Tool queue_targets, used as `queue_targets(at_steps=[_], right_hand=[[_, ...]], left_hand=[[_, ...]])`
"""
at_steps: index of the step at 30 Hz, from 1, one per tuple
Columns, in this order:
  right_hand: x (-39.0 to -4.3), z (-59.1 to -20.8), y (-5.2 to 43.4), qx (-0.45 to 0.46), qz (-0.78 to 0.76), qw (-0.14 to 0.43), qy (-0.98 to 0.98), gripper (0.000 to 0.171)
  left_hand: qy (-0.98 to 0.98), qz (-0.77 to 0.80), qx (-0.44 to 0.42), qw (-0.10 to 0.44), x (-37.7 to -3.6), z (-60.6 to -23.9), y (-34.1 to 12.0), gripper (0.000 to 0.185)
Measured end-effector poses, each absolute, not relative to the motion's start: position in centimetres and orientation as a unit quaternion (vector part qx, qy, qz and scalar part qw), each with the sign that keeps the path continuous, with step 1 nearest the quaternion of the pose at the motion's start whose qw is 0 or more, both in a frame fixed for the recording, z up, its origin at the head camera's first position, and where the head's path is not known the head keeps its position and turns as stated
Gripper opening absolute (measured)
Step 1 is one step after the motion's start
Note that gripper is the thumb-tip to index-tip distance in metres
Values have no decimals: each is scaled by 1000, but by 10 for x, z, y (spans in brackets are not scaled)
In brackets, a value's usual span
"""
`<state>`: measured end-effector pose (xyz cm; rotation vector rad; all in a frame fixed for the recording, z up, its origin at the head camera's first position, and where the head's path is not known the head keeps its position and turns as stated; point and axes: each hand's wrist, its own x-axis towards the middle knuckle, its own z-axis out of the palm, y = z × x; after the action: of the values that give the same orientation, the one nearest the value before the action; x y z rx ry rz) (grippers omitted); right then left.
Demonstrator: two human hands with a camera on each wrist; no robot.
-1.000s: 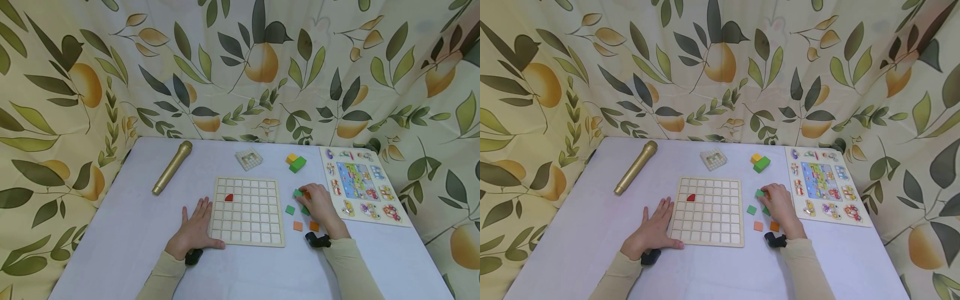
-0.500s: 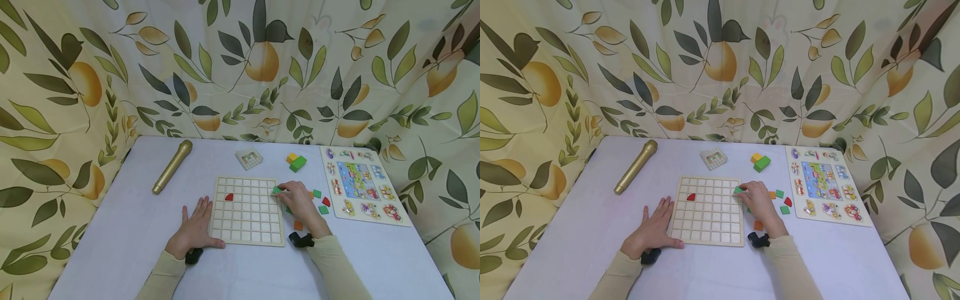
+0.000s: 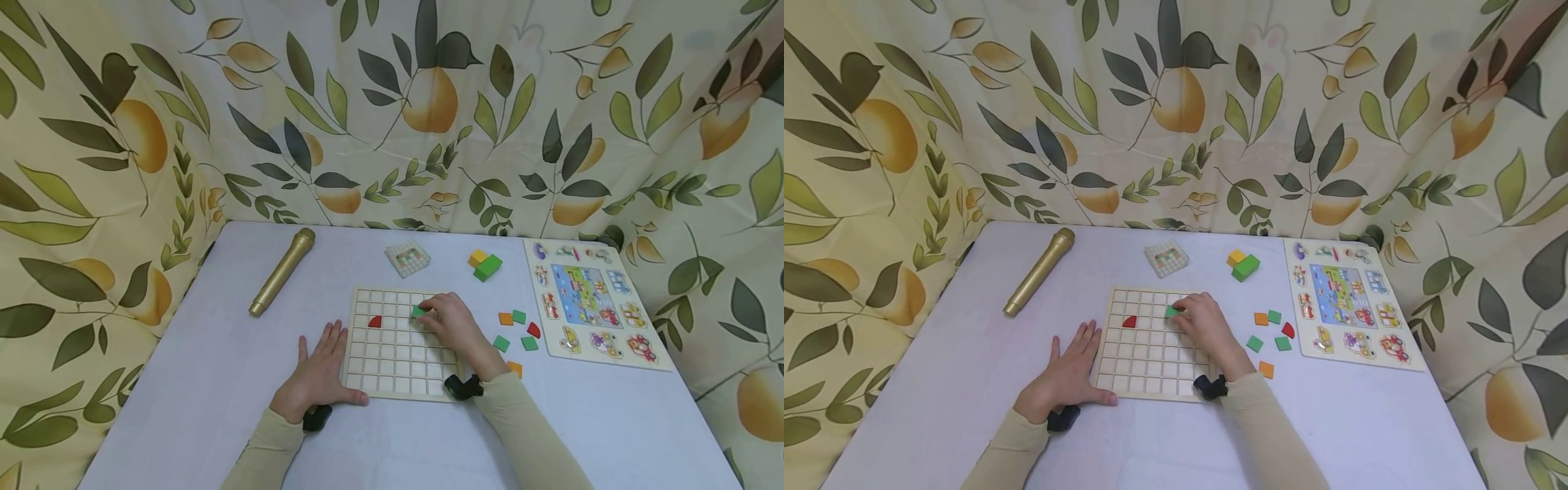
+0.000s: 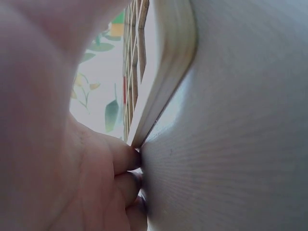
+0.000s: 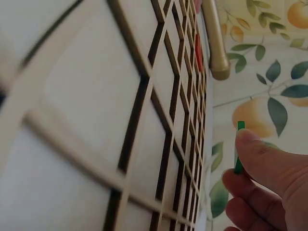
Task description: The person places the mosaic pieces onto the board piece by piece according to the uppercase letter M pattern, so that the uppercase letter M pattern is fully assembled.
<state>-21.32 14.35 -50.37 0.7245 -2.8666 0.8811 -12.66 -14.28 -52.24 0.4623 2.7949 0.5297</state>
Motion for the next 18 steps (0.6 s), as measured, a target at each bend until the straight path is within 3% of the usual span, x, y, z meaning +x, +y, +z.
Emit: queue_targets(at_steps=[18], right_hand=[[-220, -503, 96, 284, 248, -18, -926, 20]], left_hand=[[962, 177, 160, 132, -127, -522, -144, 137]])
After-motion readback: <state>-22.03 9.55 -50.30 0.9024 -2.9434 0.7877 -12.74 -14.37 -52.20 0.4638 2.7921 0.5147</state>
